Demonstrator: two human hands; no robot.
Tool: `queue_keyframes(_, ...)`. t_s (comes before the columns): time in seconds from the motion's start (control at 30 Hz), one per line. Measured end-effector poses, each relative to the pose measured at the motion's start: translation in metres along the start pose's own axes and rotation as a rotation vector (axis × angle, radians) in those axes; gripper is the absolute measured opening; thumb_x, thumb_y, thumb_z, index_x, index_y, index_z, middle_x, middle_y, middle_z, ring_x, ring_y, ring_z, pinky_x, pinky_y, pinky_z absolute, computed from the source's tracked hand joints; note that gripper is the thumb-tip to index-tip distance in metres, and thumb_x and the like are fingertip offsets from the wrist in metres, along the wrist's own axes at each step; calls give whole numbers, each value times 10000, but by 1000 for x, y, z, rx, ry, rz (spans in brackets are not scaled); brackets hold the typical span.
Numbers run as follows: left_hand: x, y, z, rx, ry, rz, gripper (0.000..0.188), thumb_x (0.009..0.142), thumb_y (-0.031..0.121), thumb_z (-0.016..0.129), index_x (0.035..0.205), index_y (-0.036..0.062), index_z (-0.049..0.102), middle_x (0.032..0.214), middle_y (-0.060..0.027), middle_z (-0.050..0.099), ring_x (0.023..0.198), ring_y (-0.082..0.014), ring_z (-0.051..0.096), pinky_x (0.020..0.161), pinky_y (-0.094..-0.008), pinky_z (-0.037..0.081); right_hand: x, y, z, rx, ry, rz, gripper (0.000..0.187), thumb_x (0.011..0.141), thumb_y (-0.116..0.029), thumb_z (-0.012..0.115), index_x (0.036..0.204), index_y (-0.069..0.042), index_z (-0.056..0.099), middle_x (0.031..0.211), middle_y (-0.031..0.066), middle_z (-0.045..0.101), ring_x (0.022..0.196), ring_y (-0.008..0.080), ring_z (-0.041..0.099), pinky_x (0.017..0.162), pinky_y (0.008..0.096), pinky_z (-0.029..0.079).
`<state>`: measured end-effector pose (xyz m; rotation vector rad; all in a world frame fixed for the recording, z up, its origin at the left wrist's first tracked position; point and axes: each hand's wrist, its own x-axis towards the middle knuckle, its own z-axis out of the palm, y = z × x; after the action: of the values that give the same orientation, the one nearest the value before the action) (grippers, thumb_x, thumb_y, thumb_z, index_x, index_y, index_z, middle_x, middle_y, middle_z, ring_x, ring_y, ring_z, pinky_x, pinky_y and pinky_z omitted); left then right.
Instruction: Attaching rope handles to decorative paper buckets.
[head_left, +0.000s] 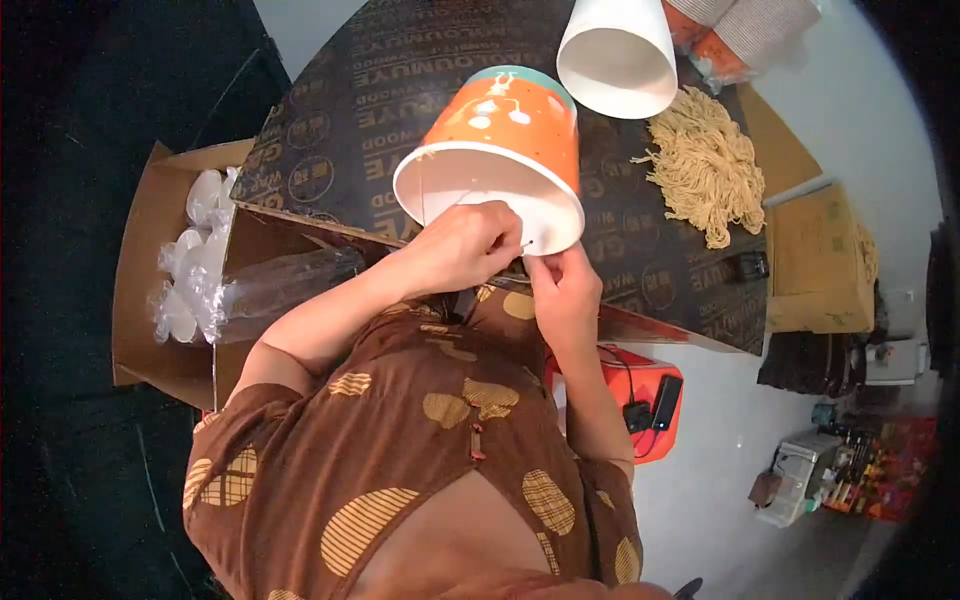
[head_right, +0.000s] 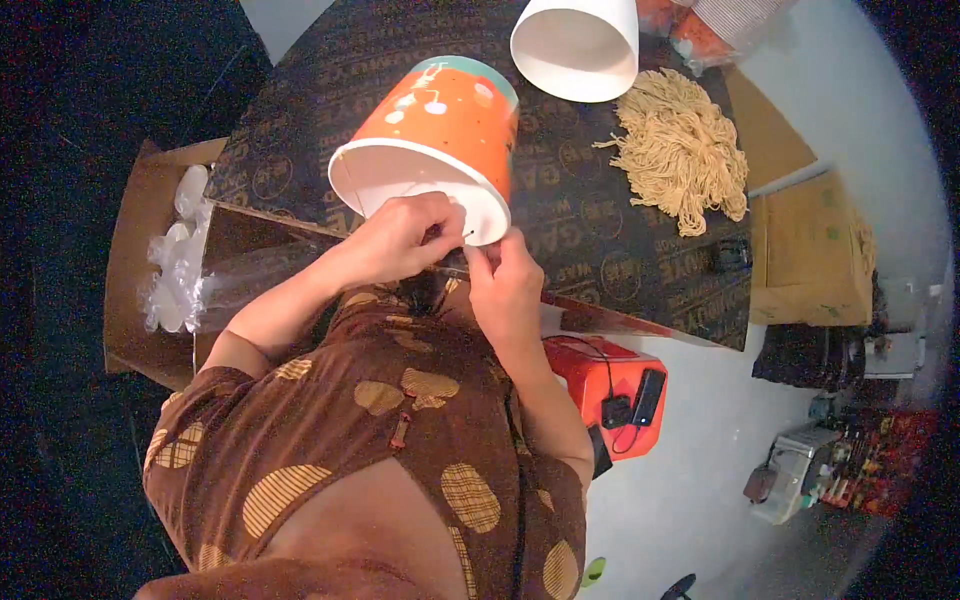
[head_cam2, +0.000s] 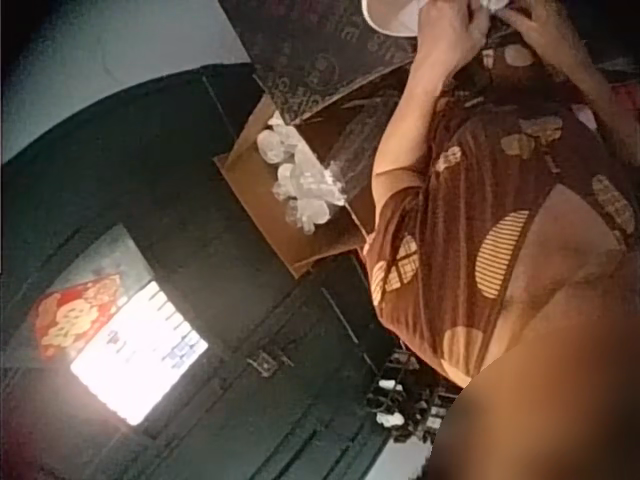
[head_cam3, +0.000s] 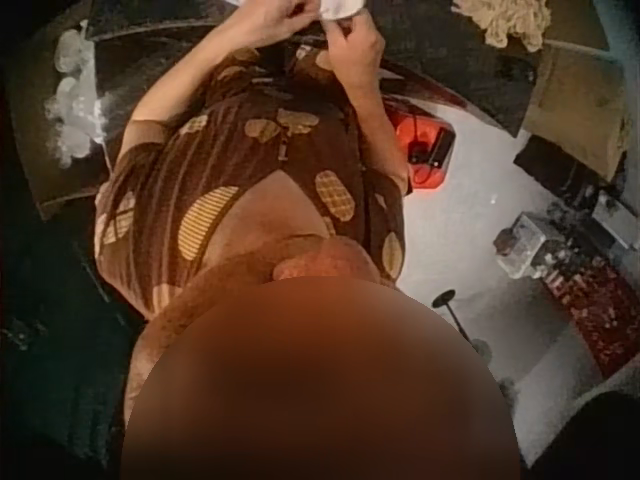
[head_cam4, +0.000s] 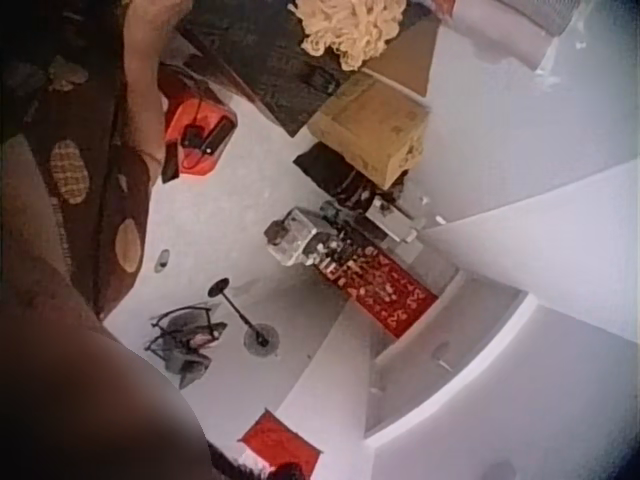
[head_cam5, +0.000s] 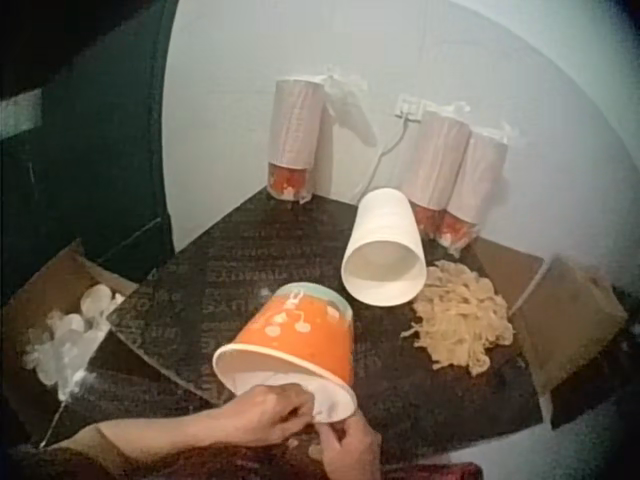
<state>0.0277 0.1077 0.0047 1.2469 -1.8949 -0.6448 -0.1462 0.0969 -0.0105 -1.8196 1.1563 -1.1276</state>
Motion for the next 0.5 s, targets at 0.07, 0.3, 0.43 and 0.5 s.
queue_keyframes(0.07, -3, -1, 0, -34, 7, 9, 78, 778, 46, 600, 751, -15, 558, 766, -194, 597, 742, -384, 597, 645, -435, 466, -5, 0, -6, -156, -96, -5, 173, 825, -69, 663, 948, 34, 599, 786, 204, 653, 695, 331, 660, 608, 362, 496)
queue_keyframes(0.3, -7, 3, -4, -130, -96, 60, 95, 753, 6, 614, 717, -15, 529, 798, -138, 576, 692, -315, 567, 632, -387, 455, -12, 3, -6, -132, -79, 157, 95, 836, -72, 635, 863, 19, 638, 705, 211, 633, 647, 341, 661, 571, 388, 489)
queue_keyframes(0.43, -5, 1, 3, -286, -90, 60, 122, 741, -20, 639, 692, -25, 527, 865, -94, 593, 632, -186, 544, 573, -307, 439, -16, 10, -4, -97, -18, 139, 106, 847, -89, 634, 852, 18, 633, 670, 196, 618, 591, 293, 652, 546, 365, 474)
queue_keyframes(0.5, -8, -3, 6, -322, -65, 117, 124, 747, -23, 642, 690, -25, 532, 906, -91, 603, 613, -150, 528, 552, -286, 429, -21, 8, -4, -88, -13, 153, 110, 850, -92, 633, 851, 18, 631, 661, 193, 613, 576, 281, 647, 539, 359, 469)
